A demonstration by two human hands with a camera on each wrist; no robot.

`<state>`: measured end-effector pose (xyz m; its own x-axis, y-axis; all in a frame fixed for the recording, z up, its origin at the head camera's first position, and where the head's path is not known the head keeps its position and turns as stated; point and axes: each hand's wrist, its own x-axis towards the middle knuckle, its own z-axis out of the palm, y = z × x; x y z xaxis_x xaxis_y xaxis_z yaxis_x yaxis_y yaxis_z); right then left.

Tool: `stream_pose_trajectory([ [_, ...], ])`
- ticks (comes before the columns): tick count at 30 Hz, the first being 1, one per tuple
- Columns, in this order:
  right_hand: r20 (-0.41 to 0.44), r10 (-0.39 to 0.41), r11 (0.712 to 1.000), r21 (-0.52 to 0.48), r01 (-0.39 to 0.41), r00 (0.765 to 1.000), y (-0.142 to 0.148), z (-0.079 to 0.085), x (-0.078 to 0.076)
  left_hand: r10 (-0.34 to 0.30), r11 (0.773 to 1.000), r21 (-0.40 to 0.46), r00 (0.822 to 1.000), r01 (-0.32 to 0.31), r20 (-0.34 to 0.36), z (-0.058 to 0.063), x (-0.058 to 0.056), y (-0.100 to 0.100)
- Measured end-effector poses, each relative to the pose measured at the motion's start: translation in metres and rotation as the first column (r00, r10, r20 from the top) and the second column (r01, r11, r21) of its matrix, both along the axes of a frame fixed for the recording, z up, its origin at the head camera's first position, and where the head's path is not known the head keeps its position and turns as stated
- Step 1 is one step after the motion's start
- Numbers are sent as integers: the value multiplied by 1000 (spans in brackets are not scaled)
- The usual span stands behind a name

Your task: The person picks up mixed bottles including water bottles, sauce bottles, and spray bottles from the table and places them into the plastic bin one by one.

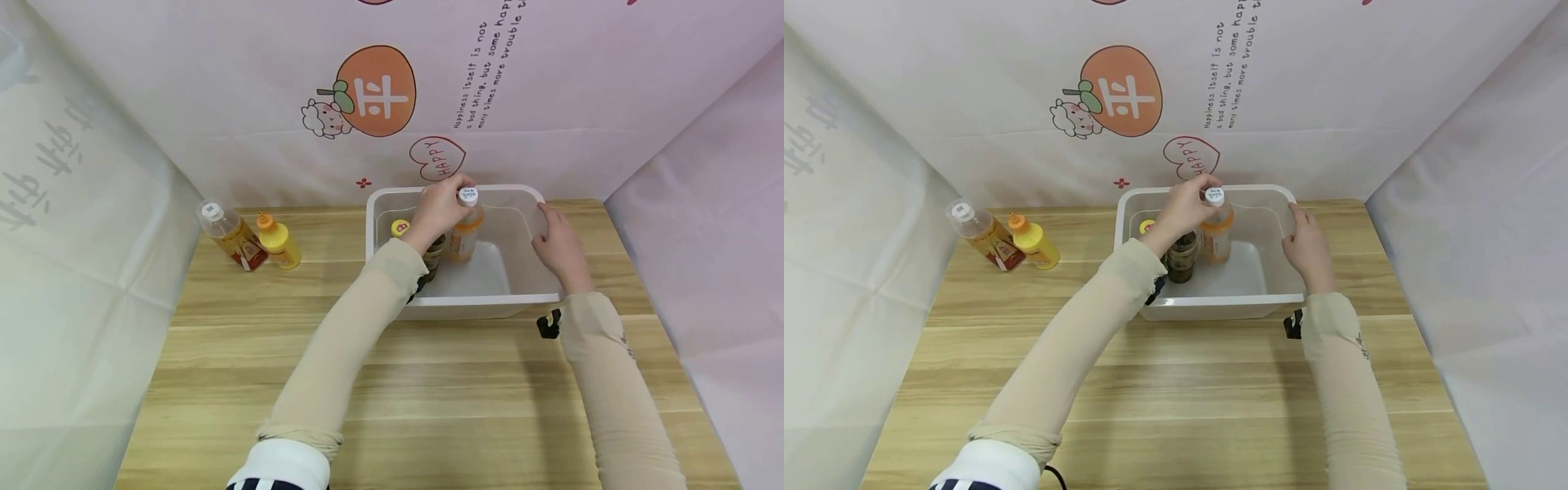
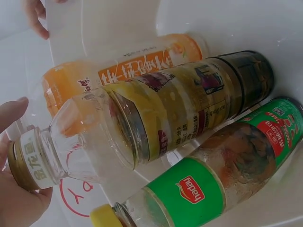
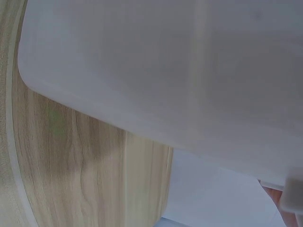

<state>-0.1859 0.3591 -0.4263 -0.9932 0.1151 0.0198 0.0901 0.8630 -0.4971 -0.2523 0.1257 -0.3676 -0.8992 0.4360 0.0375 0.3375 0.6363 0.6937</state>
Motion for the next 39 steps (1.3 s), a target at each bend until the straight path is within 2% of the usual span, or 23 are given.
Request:
stream_pose_trajectory([
  [7,-10,6,1000,-3,-6,1000,-1,0,0,-10,999,-49,1000,10,-10,0,-1,2],
  [12,-5,3,1000,-6,-3,1000,-1,1,0,-16,999,-52,1000,16,1,-1,-1,2],
  [24,4,-2,1000,11,2,1000,-3,2,1,-20,998,-55,998,23,65,-5,-4,2],
  [31,6,-1,1000,14,1,1000,-2,2,1,-27,996,-85,996,34,91,-4,-4,2],
  [39,-8,2,1000,16,-2,1000,-2,1,0,-45,996,-72,993,53,109,-4,-4,1],
])
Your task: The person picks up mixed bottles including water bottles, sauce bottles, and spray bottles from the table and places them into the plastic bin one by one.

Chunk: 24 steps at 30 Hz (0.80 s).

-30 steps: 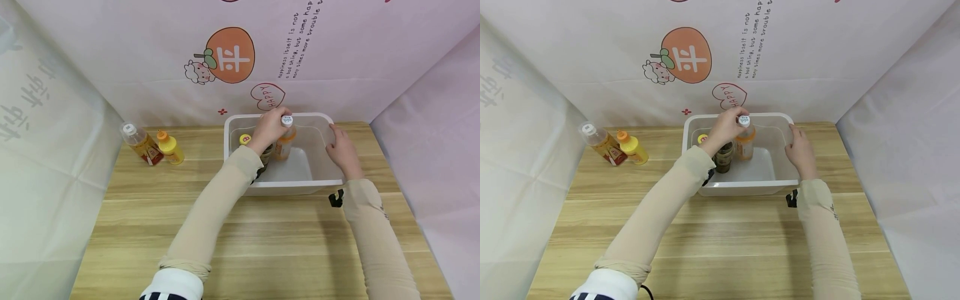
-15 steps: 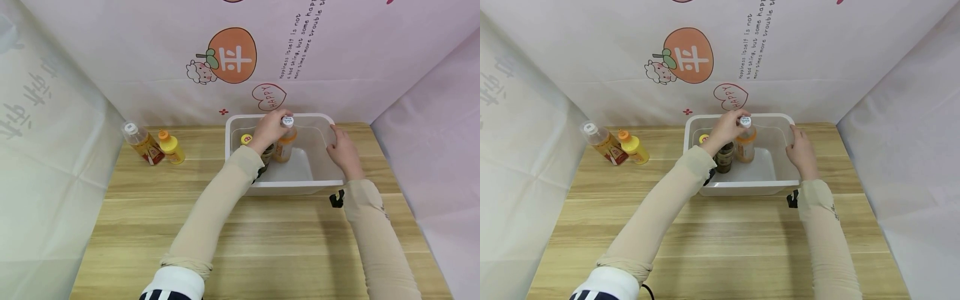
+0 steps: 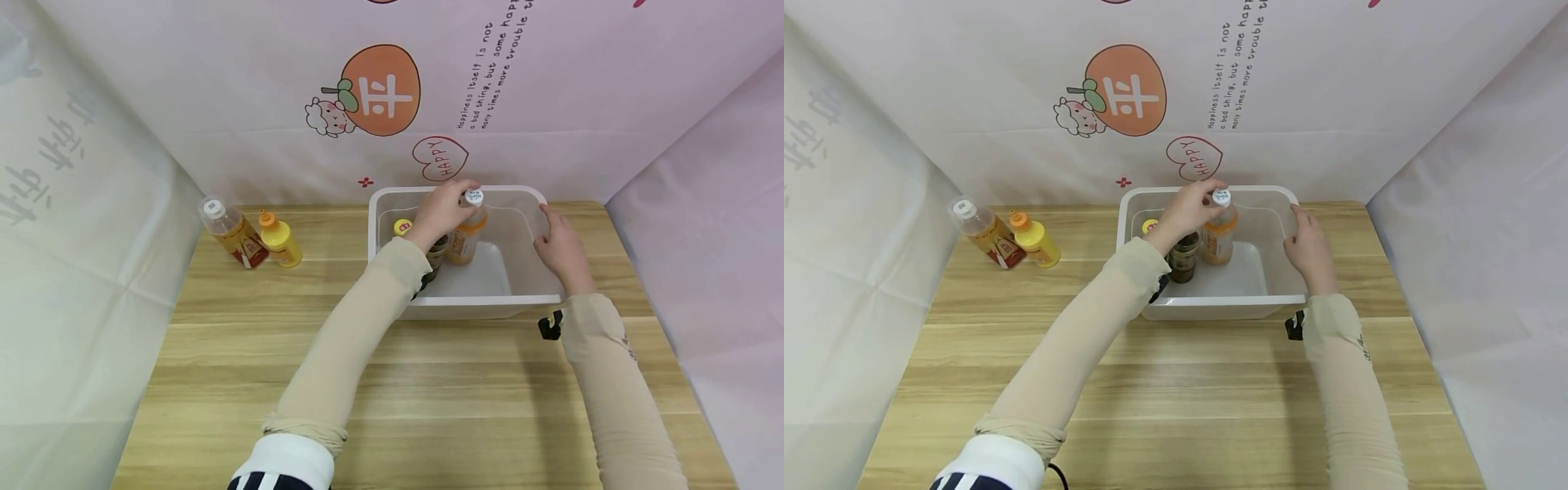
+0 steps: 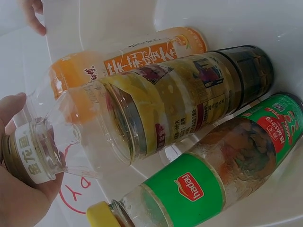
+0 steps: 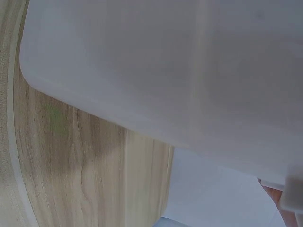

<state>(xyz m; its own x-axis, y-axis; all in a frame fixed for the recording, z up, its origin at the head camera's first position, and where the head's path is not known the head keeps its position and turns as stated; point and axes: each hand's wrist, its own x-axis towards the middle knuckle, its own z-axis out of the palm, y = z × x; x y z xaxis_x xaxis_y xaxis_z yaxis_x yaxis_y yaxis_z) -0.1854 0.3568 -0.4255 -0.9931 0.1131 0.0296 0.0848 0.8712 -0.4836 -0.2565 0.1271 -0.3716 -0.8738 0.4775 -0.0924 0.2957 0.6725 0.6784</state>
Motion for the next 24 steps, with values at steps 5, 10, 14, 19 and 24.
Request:
stream_pose_trajectory([
  [5,5,-2,1000,2,2,1000,-1,1,0,-9,1000,15,1000,9,4,0,0,-1],
  [10,2,-3,1000,9,3,1000,-1,1,0,-17,1000,26,1000,17,0,0,0,-1],
  [14,-3,-4,1000,16,4,1000,-1,0,-1,-8,1000,19,1000,8,0,1,0,-2],
  [19,1,-6,1000,14,6,1000,-1,0,-1,4,999,32,1000,-4,-9,1,2,-3],
  [24,0,-6,1000,12,6,1000,-1,0,-1,3,999,33,1000,-3,-16,2,2,-4],
])
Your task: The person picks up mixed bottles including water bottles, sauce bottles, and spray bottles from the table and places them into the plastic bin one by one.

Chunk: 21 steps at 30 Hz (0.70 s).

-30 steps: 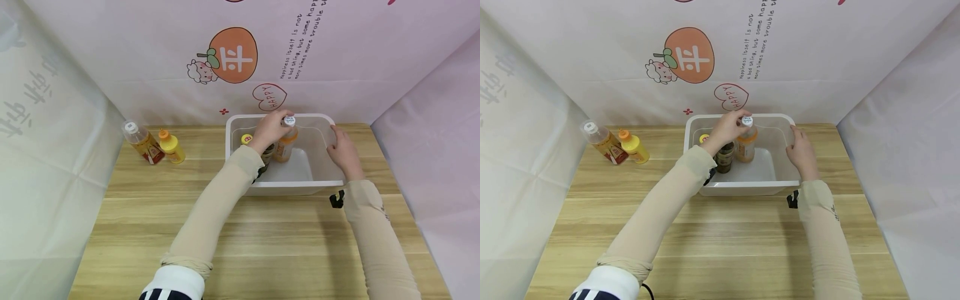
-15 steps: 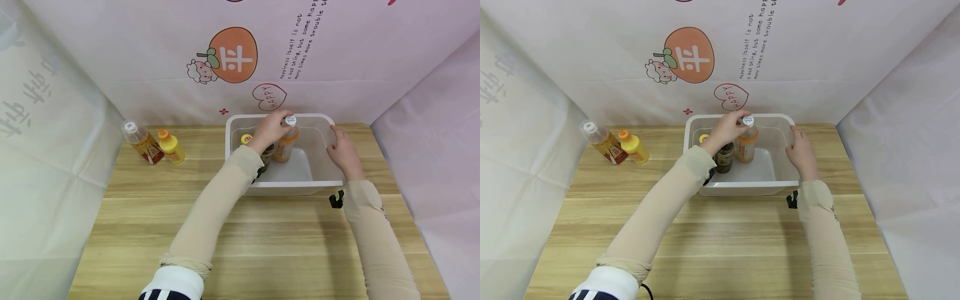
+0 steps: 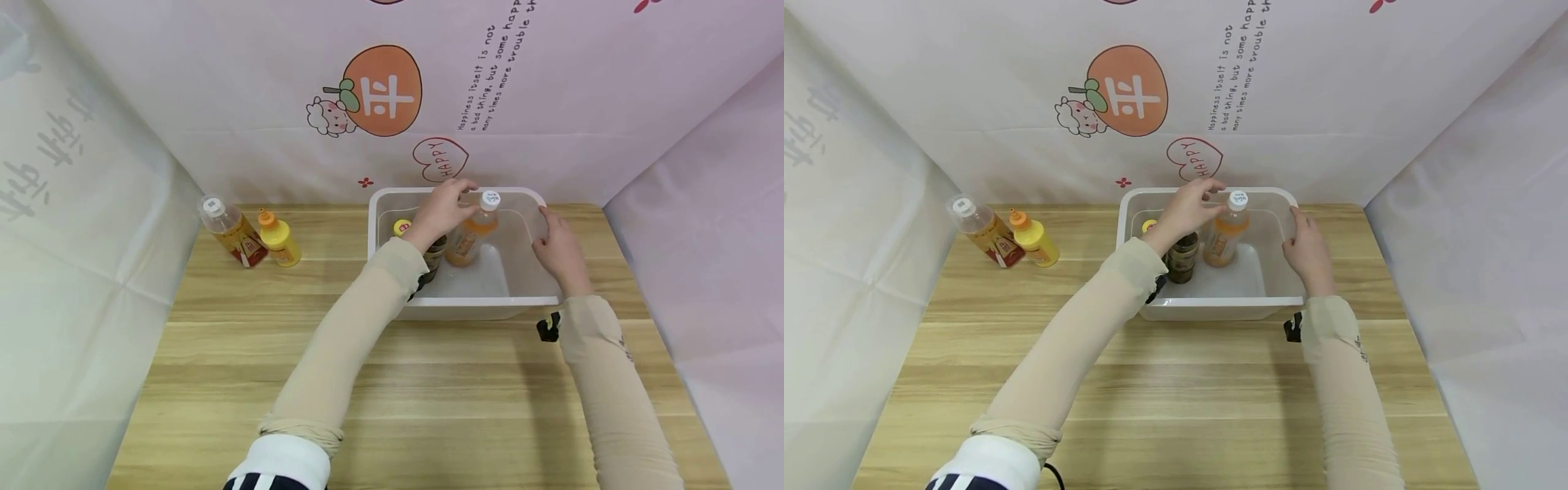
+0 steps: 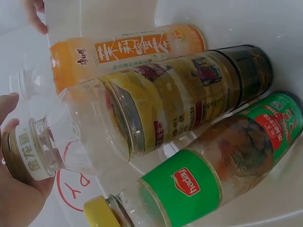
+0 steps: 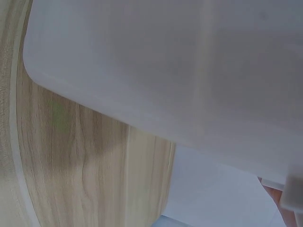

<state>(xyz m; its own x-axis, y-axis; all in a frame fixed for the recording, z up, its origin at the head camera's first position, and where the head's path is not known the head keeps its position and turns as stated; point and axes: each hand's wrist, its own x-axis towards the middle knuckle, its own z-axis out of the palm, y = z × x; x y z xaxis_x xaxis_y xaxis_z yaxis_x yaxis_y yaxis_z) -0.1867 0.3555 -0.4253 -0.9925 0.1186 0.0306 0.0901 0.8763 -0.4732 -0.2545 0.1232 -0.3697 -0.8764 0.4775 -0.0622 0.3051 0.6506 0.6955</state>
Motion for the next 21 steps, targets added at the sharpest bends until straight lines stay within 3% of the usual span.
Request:
stream_pose_trajectory([
  [7,3,3,1000,-4,-3,1000,0,-2,0,-17,1000,-20,999,16,-30,0,-1,-4],
  [13,12,2,1000,-10,-2,1000,0,-1,1,-17,998,56,1000,18,-14,6,-1,-11],
  [21,-17,4,1000,-1,-4,1000,0,1,1,16,994,106,997,-9,-73,13,-4,-27],
])
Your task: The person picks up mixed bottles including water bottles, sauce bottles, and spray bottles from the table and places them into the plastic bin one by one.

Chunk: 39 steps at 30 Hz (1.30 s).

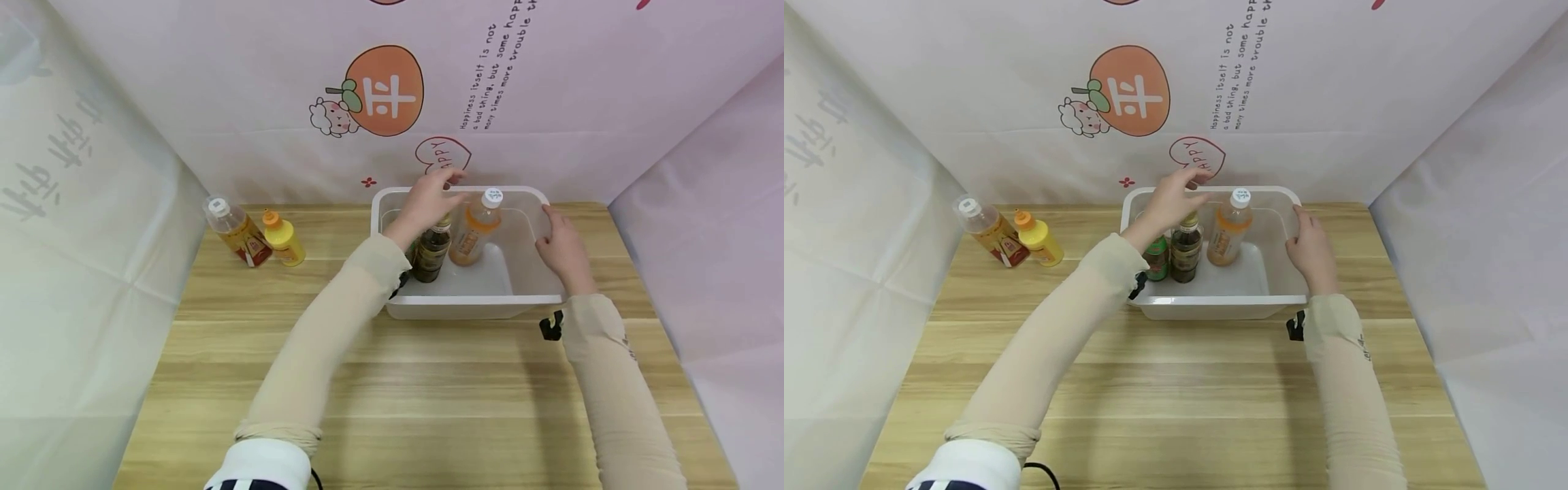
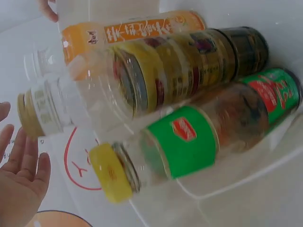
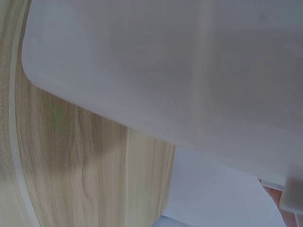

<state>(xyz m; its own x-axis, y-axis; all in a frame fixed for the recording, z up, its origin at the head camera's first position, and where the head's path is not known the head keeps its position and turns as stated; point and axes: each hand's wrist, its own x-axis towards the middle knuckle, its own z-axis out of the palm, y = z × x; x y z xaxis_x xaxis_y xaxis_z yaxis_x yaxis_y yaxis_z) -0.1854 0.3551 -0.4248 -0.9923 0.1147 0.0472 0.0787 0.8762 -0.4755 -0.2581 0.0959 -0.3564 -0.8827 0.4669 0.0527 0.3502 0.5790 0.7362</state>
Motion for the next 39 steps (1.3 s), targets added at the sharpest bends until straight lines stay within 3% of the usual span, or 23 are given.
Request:
stream_pose_trajectory([
  [8,4,1,1000,-1,-1,1000,0,1,-1,59,995,86,997,-55,-42,8,-5,-31],
  [14,19,3,1000,-6,-3,1000,-1,3,-1,140,974,186,989,-128,-53,9,-11,-59],
  [20,26,3,1000,-10,-3,1000,-1,5,1,220,954,230,971,-192,-99,0,-17,-84],
  [29,61,-12,1000,-5,13,998,0,1,0,313,914,292,947,-282,-67,-9,-28,-119],
  [39,41,-8,1000,-1,8,999,-2,2,0,417,864,344,905,-367,-82,-14,-26,-159],
])
